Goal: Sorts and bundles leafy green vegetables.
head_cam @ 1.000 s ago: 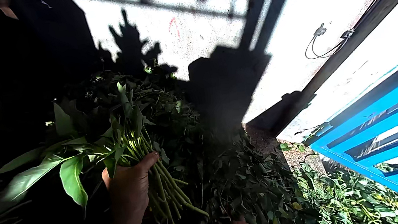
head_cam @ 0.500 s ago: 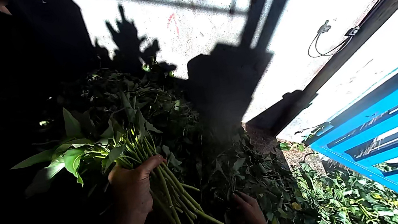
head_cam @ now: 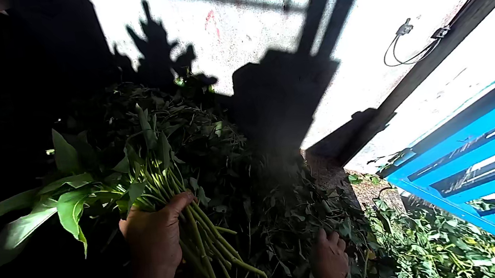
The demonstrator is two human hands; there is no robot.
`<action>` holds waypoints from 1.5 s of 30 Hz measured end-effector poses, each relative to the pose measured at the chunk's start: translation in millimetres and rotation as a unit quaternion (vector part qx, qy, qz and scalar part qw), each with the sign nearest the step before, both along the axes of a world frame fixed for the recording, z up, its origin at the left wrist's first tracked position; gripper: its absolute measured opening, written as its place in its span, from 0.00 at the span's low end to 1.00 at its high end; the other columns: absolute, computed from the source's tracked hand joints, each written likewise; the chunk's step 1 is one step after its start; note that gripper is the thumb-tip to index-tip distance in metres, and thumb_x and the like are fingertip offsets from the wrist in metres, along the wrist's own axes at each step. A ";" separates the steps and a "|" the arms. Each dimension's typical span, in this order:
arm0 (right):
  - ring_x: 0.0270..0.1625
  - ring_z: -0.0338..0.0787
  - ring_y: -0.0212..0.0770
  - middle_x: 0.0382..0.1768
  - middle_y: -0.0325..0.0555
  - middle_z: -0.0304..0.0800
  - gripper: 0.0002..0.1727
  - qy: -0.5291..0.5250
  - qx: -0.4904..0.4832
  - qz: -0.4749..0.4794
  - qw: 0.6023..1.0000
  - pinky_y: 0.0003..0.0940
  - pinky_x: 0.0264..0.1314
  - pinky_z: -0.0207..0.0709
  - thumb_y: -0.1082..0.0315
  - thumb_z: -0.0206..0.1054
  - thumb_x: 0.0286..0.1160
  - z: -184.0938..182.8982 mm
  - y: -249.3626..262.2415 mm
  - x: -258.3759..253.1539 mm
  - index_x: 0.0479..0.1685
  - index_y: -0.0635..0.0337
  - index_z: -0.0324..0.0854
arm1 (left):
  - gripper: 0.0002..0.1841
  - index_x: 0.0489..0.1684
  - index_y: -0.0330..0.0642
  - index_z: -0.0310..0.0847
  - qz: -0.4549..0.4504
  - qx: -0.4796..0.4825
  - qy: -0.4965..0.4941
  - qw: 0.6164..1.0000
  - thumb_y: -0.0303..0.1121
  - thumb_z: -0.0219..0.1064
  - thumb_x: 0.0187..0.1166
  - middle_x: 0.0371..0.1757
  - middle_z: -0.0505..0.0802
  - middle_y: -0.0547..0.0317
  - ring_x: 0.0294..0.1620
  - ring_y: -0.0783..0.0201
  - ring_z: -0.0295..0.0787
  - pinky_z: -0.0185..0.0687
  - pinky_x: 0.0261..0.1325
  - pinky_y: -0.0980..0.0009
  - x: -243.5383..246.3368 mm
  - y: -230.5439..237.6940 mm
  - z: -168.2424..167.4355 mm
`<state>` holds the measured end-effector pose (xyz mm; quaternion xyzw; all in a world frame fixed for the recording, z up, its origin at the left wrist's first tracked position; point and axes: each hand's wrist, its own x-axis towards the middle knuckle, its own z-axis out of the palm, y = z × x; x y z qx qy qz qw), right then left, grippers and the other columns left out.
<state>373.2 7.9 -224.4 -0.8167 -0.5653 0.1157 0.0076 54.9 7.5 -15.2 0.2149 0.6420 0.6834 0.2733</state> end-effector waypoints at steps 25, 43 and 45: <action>0.65 0.87 0.59 0.63 0.66 0.87 0.22 0.531 -0.110 -0.062 0.838 0.58 0.71 0.78 0.60 0.62 0.87 -92.9 33.4 -137.6 0.70 0.67 0.80 | 0.24 0.45 0.29 0.82 -0.068 0.032 -0.012 0.997 0.12 0.79 0.44 0.34 0.94 0.42 0.33 0.51 0.96 0.96 0.37 0.60 12.3 -4.0 -9.5; 0.26 0.86 0.37 0.32 0.50 0.90 0.14 0.699 0.050 -0.094 0.707 0.34 0.28 0.82 0.75 0.67 0.78 32.2 -48.5 -105.1 0.58 0.71 0.79 | 0.29 0.54 0.33 0.81 -0.131 -0.071 0.037 0.988 0.22 0.83 0.47 0.41 0.96 0.50 0.43 0.58 0.97 0.95 0.48 0.62 12.8 -0.8 -36.7; 0.27 0.86 0.35 0.33 0.48 0.90 0.13 0.693 0.083 -0.036 0.716 0.33 0.29 0.83 0.75 0.67 0.78 47.4 -53.8 -106.7 0.58 0.72 0.80 | 0.32 0.56 0.34 0.80 -0.139 -0.082 0.056 0.985 0.22 0.85 0.45 0.42 0.95 0.53 0.44 0.63 0.96 0.94 0.49 0.65 21.0 -0.8 -40.8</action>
